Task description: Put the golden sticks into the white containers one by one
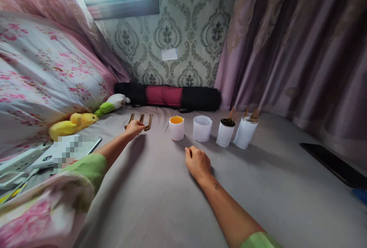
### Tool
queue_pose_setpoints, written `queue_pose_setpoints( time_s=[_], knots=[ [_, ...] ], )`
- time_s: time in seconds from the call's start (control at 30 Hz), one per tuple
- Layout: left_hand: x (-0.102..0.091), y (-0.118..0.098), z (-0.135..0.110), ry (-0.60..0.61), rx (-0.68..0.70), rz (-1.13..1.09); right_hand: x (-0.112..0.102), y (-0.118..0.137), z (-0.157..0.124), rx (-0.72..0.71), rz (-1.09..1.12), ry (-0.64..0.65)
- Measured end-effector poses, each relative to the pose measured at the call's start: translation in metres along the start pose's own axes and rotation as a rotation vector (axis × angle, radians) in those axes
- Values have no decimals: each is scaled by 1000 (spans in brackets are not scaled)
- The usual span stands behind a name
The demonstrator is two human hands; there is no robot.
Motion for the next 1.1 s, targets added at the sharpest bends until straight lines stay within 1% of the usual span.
queue_pose_setpoints(
  time_s=[0.2,0.47,0.73,0.9,1.1],
  knots=[
    [-3,-7,7,-23,70,73,1,0,1,1,8,1],
    [4,-12,12,-5,92,124,1,0,1,10,11,15],
    [6,-17,14,5,96,151,1,0,3,6,12,16],
    [10,-16,15,26,98,166,2,1,3,1,11,13],
    [18,-10,15,33,103,177,2,-1,3,18,6,14]
  ],
)
Point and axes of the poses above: each hand's wrist, its own z-axis towards the middle knuckle, its own x-axis out of the palm, y = z × x, the point moved 8 cm from there along z, towards the middle knuckle, and after that the axes turned 15 degrees about -y, right-handed, at the moved point
